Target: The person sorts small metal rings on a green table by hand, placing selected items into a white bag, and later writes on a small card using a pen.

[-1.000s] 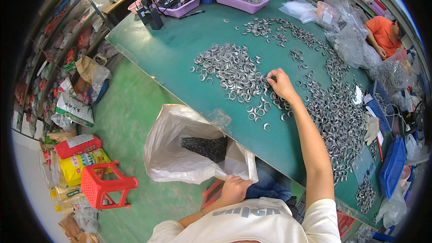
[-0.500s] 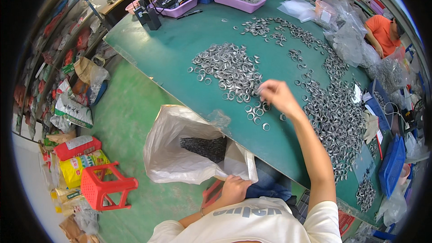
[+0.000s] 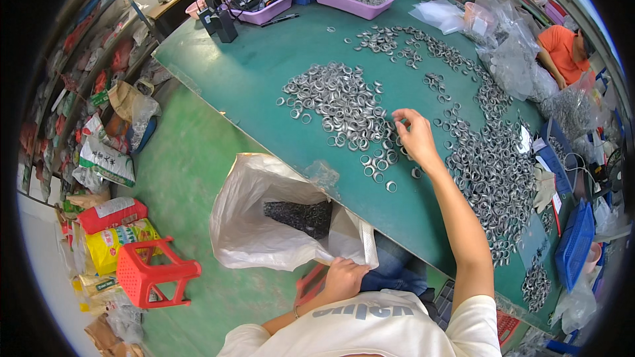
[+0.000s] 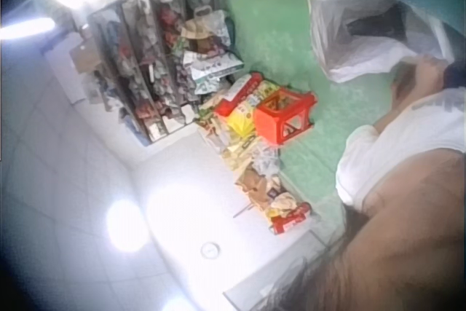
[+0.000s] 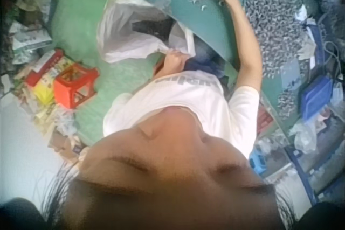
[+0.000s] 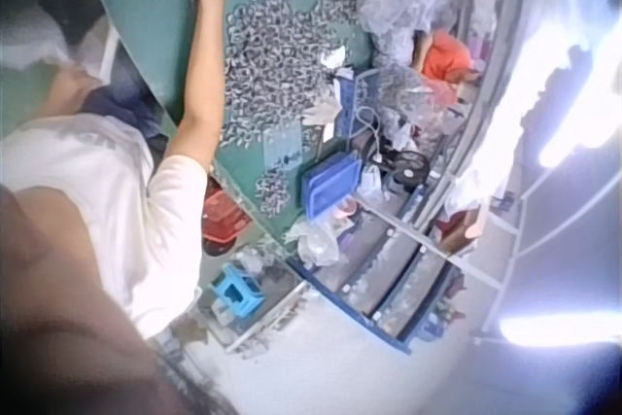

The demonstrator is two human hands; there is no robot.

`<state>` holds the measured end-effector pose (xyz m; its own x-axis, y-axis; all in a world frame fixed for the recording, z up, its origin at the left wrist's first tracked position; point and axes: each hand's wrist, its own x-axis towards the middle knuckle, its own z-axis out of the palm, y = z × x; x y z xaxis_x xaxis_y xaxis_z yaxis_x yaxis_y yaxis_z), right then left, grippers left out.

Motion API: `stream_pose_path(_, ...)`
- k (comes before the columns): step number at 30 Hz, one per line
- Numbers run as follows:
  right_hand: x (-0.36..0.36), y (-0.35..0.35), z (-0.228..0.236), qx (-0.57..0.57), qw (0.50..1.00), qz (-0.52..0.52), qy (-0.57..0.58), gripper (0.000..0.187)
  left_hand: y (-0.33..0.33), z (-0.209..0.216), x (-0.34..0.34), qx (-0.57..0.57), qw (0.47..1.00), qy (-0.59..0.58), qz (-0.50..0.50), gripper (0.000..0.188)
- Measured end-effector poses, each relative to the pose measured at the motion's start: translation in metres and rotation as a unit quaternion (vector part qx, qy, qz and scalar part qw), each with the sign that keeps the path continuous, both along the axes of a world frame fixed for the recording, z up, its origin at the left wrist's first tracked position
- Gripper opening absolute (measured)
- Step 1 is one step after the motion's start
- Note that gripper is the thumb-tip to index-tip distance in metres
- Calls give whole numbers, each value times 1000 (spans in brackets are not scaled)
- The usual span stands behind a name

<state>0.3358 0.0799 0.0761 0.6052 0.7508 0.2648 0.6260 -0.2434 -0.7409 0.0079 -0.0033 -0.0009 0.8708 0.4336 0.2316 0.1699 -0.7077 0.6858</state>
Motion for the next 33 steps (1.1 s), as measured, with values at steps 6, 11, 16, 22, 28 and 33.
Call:
stream_pose_path(6, 19, 1, -19, -125, 985, 51, -105, 14, 1, -2, -1, 4, 1000, -19, 6, 6)
stream_pose_path(11, 18, -3, -26, -77, 976, 63, -192, 12, 0, -1, 0, 1, 1000, -22, 8, 6)
stream_pose_path(16, 22, -3, -30, -37, 982, 48, -176, 10, 0, 1, 1, 6, 1000, -24, 5, 6)
stream_pose_path(22, 20, -25, -8, -23, 998, 56, -16, 9, -1, -1, -1, 4, 1000, -21, 5, 6)
stream_pose_path(28, -2, -44, -6, -116, 959, 89, -244, 14, -1, -2, -1, 12, 1000, -15, 2, 5)
stream_pose_path(33, -2, -37, -5, -117, 942, 71, -308, 14, -2, -1, 0, 5, 1000, -13, 1, 8)
